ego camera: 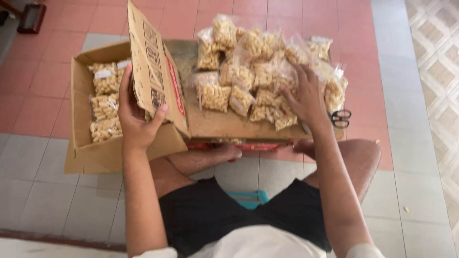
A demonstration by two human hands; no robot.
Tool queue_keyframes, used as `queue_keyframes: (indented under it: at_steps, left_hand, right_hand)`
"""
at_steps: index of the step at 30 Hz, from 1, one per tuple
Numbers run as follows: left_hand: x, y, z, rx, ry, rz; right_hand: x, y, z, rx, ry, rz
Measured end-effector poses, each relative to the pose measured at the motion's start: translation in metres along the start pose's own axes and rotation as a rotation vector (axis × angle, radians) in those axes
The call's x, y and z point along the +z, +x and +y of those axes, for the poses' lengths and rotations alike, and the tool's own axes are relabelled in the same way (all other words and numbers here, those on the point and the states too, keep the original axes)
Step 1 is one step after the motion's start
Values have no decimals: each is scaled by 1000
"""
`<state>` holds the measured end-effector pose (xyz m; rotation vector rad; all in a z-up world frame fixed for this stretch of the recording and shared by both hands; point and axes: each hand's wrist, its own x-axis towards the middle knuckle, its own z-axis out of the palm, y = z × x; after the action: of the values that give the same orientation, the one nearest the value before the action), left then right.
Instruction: Inspecting and packing small plastic bags of snacks into a cardboard box while sitting on the floor.
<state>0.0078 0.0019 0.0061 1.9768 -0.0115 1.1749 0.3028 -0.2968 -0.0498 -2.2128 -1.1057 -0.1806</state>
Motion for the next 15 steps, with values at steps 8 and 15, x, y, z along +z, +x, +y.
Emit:
queue_keyframes:
  at_steps: [8, 15]
  left_hand:
    - [-3, 3, -2, -15, 4, -63]
    - [-5, 2, -3, 7, 141, -65]
  right_hand:
    - [9, 3, 5, -68, 1, 81]
    - [19, 18, -43, -306, 50, 250]
